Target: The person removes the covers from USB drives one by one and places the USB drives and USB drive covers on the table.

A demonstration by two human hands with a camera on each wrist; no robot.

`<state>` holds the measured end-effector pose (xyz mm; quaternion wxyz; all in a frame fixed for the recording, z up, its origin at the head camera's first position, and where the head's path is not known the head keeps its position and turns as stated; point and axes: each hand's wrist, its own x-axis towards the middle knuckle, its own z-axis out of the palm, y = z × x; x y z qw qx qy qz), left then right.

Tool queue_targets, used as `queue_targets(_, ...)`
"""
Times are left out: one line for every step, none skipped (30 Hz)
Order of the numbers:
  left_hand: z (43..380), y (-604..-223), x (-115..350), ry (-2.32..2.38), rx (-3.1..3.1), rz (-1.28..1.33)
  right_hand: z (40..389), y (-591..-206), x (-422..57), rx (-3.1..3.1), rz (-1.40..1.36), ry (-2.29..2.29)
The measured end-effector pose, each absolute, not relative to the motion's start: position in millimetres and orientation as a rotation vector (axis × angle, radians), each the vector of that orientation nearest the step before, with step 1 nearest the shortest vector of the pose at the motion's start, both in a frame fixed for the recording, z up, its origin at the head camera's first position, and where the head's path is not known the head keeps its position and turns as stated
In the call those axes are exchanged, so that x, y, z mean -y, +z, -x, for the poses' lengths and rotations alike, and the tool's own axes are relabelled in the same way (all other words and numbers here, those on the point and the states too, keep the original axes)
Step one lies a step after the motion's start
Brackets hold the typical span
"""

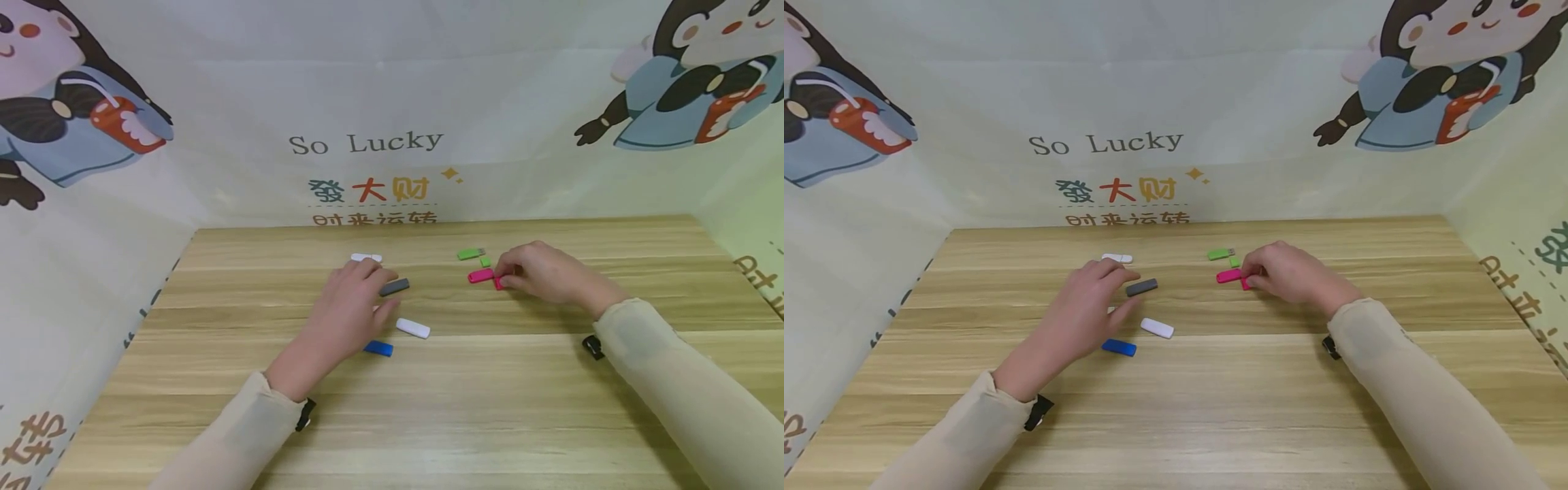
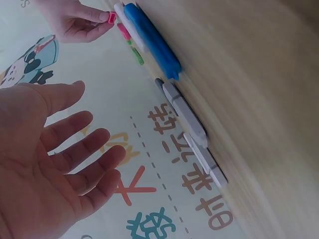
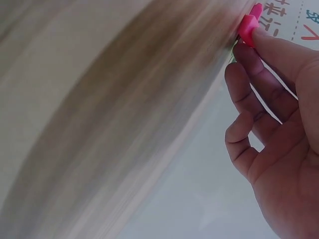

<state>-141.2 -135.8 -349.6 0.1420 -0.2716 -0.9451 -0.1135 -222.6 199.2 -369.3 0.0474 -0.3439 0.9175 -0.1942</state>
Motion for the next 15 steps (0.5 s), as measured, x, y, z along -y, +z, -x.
queue_targets(140.6,-349.6,136.7,-0.331,2.724,0.784,222.6,-369.1,-199.5,-2.797,1.051,-0.588)
queue_targets(140.0,-349.5,137.6,-0.335,2.723,0.783,222.4,-368.7,-199.7,-2.796,1.053,-0.588)
queue_targets(139.5,-349.5,138.2,-0.343,2.720,0.784,222.2,-368.3,-199.9,-2.794,1.055,-0.588)
queue_targets(139.1,-349.5,138.6,-0.348,2.717,0.786,221.9,-368.0,-200.0,-2.793,1.054,-0.589)
queue_targets(138.8,-349.6,139.0,-0.353,2.714,0.787,221.7,-367.8,-200.1,-2.793,1.056,-0.588)
queue_targets(138.4,-349.9,139.4,-0.357,2.709,0.790,221.4,-367.6,-200.0,-2.793,1.058,-0.586)
queue_targets(138.3,-350.4,139.8,-0.360,2.703,0.792,221.4,-367.7,-200.0,-2.794,1.062,-0.582)
queue_targets(138.2,-350.9,140.1,-0.363,2.697,0.792,221.5,-367.8,-199.9,-2.795,1.065,-0.580)
queue_targets(138.1,-351.5,140.4,-0.365,2.691,0.793,221.7,-368.0,-199.8,-2.794,1.069,-0.579)
queue_targets(137.9,-352.0,140.8,-0.367,2.687,0.794,221.9,-368.3,-199.7,-2.793,1.071,-0.576)
queue_targets(137.7,-352.6,141.2,-0.370,2.684,0.794,222.1,-368.8,-199.7,-2.794,1.073,-0.573)
queue_targets(137.5,-353.3,141.6,-0.373,2.682,0.795,222.3,-369.3,-199.8,-2.794,1.075,-0.571)
queue_targets(137.3,-353.9,142.1,-0.374,2.680,0.795,222.4,-369.6,-199.9,-2.795,1.077,-0.570)
queue_targets(137.0,-354.3,142.6,-0.376,2.679,0.795,222.5,-369.8,-199.9,-2.795,1.077,-0.570)
queue_targets(136.7,-354.9,143.4,-0.379,2.680,0.794,222.5,-370.0,-200.0,-2.797,1.079,-0.568)
